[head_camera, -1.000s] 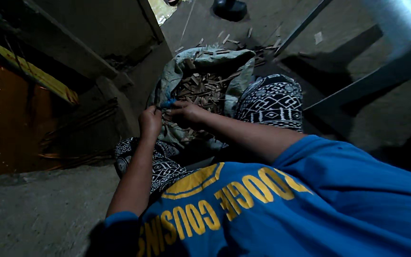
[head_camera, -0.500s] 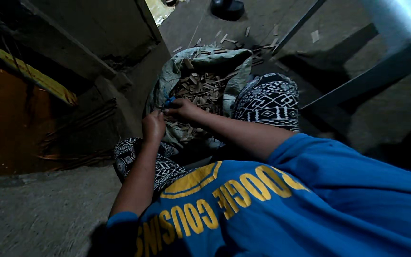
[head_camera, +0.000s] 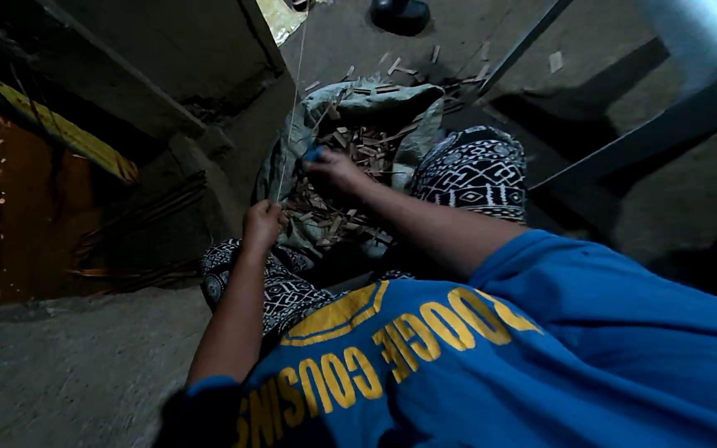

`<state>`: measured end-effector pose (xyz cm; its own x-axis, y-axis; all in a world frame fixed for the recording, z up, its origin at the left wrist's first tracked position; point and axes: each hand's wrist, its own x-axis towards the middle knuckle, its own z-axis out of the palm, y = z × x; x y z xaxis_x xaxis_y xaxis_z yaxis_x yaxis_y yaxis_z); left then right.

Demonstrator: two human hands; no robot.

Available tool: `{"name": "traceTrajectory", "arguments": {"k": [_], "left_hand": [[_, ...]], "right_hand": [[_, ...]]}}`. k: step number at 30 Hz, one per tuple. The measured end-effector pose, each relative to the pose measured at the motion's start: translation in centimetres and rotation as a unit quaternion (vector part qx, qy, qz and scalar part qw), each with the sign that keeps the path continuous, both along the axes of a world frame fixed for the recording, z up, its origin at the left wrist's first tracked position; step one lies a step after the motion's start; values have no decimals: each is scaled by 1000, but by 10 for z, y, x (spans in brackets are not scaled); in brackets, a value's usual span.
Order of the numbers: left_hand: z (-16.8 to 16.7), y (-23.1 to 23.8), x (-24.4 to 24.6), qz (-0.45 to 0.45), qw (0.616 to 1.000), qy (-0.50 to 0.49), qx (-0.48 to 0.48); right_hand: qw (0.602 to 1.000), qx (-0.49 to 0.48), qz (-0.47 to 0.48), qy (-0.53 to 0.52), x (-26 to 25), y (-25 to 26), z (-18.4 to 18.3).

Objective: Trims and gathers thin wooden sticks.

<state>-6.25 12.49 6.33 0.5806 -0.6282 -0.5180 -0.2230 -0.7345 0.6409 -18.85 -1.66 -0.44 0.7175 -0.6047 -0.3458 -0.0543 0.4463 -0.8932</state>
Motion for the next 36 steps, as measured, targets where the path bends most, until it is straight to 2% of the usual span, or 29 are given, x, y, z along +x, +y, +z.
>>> {"name": "traceTrajectory", "arguments": {"k": [3, 6, 9, 13, 15, 17, 19, 24, 31, 36], "left_hand": [[4, -5, 1, 57, 993, 90, -49], [9, -8, 3, 84, 986, 134, -55], [10, -6, 4, 95, 979, 169, -56], [10, 1, 1, 74, 979, 185, -46], [8, 4, 1, 44, 989, 139, -36], [3, 4, 2, 5, 999, 44, -20], [-3, 3, 6, -27, 999, -41, -5], [-1, -6, 6, -67, 986, -150, 16], [1, -12, 7, -69, 987, -142, 14], [7, -13, -6, -85, 981, -173, 28]], "right_hand": [[992, 29, 118, -15, -2, 30, 13], [986, 49, 155, -22, -2, 36, 17], [992, 36, 123, -6, 1, 27, 13], [999, 48, -9, 24, 4, 6, 4], [996, 52, -64, 25, 5, -3, -1], [996, 58, -62, 12, 4, -1, 0], [997, 73, -2, -9, 1, 10, 7], [983, 105, 144, -32, -2, 35, 20], [984, 94, 149, -13, 0, 35, 20], [990, 59, 130, 1, 1, 33, 21]]}}
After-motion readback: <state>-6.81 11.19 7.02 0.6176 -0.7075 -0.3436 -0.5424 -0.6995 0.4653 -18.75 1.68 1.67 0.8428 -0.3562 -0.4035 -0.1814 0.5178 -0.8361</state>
